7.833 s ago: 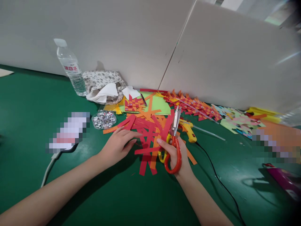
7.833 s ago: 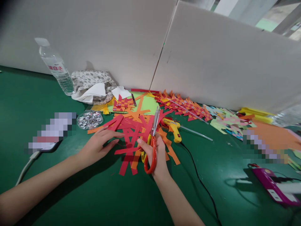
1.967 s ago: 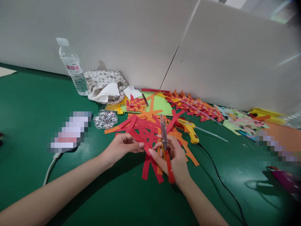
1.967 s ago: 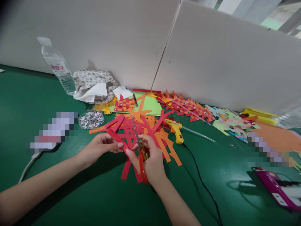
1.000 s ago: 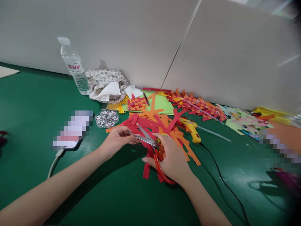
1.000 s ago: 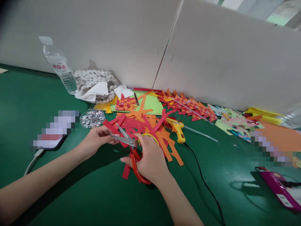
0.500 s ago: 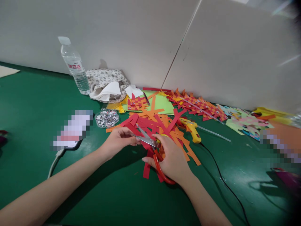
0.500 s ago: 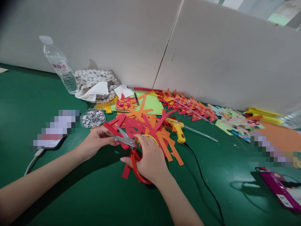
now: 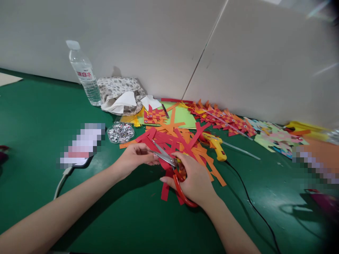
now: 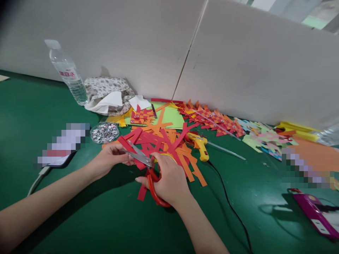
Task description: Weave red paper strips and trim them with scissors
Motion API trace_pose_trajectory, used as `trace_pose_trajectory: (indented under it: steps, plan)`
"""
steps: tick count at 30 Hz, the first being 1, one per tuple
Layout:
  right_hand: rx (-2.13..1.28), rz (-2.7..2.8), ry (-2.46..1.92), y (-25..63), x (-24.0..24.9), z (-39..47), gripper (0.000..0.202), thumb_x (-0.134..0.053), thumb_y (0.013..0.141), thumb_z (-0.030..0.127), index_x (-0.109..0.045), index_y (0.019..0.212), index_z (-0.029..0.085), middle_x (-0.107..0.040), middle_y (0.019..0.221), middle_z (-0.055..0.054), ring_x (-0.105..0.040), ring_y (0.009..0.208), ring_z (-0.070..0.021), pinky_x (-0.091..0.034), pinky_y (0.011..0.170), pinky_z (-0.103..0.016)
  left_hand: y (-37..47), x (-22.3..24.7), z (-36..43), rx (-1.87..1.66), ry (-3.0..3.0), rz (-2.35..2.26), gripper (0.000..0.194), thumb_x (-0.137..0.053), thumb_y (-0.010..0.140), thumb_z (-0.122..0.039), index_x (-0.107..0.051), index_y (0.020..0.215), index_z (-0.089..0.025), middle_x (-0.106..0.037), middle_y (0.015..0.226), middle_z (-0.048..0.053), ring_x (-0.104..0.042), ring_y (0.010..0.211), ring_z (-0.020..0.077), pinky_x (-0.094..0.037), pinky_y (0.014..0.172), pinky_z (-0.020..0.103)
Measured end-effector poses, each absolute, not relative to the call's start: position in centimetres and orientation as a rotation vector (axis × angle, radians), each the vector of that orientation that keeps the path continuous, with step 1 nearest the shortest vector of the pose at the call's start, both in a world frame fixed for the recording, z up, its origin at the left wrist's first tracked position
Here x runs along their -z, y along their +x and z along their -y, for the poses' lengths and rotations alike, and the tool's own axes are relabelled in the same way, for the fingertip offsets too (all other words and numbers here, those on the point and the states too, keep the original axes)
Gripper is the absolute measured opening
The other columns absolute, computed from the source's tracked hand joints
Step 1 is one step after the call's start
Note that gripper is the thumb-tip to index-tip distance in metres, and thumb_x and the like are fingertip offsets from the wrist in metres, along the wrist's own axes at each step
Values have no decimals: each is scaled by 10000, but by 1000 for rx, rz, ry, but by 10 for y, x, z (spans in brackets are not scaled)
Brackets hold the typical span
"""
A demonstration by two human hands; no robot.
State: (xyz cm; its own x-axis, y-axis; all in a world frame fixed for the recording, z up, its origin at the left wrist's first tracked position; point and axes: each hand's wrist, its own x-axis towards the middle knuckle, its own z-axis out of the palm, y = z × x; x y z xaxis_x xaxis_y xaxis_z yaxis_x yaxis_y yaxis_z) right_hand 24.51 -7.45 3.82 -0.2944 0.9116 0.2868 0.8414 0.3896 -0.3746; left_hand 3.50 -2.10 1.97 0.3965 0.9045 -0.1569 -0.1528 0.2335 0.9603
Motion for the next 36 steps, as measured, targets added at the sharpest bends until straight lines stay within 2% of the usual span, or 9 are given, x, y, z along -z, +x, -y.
trace_pose_trajectory:
  steps: [7, 18, 25, 31, 36]
  plan:
    - [-173, 2193, -1488, 247, -35, 74, 580, -672, 724, 541, -541, 1148, 167, -681, 905, -91, -652, 815, -255, -497, 646, -333, 35, -21, 22, -860, 1073, -869, 191, -791, 639, -295, -685, 705, -150, -737, 672, 45, -701, 647, 154, -547, 625, 229]
    - [-156, 2184, -1469, 249, -36, 72, 547, -668, 720, 582, -571, 1081, 182, -635, 728, -34, -592, 616, -186, -457, 551, -283, 35, -23, 21, -843, 1061, -890, 208, -806, 625, -286, -687, 711, -138, -731, 649, 45, -697, 628, 148, -542, 607, 218]
    - [-150, 2153, -1477, 248, -34, 71, 583, -680, 693, 610, -576, 1088, 194, -670, 780, -46, -621, 648, -196, -485, 596, -299, 35, -19, 21, -846, 1073, -898, 233, -803, 640, -301, -669, 731, -134, -734, 678, 54, -703, 657, 163, -548, 618, 233]
    - [-122, 2125, -1475, 248, -34, 71, 582, -681, 693, 609, -576, 1089, 195, -701, 902, -87, -664, 773, -240, -504, 622, -312, 35, -22, 22, -886, 1054, -870, 245, -784, 677, -306, -652, 826, -163, -725, 718, 13, -704, 680, 143, -537, 593, 193]
    - [-105, 2104, -1505, 248, -35, 71, 550, -685, 702, 586, -586, 1063, 182, -700, 852, -75, -644, 660, -208, -493, 585, -304, 36, -29, 23, -933, 1045, -858, 225, -757, 705, -319, -650, 835, -169, -700, 719, -6, -696, 678, 131, -534, 567, 177]
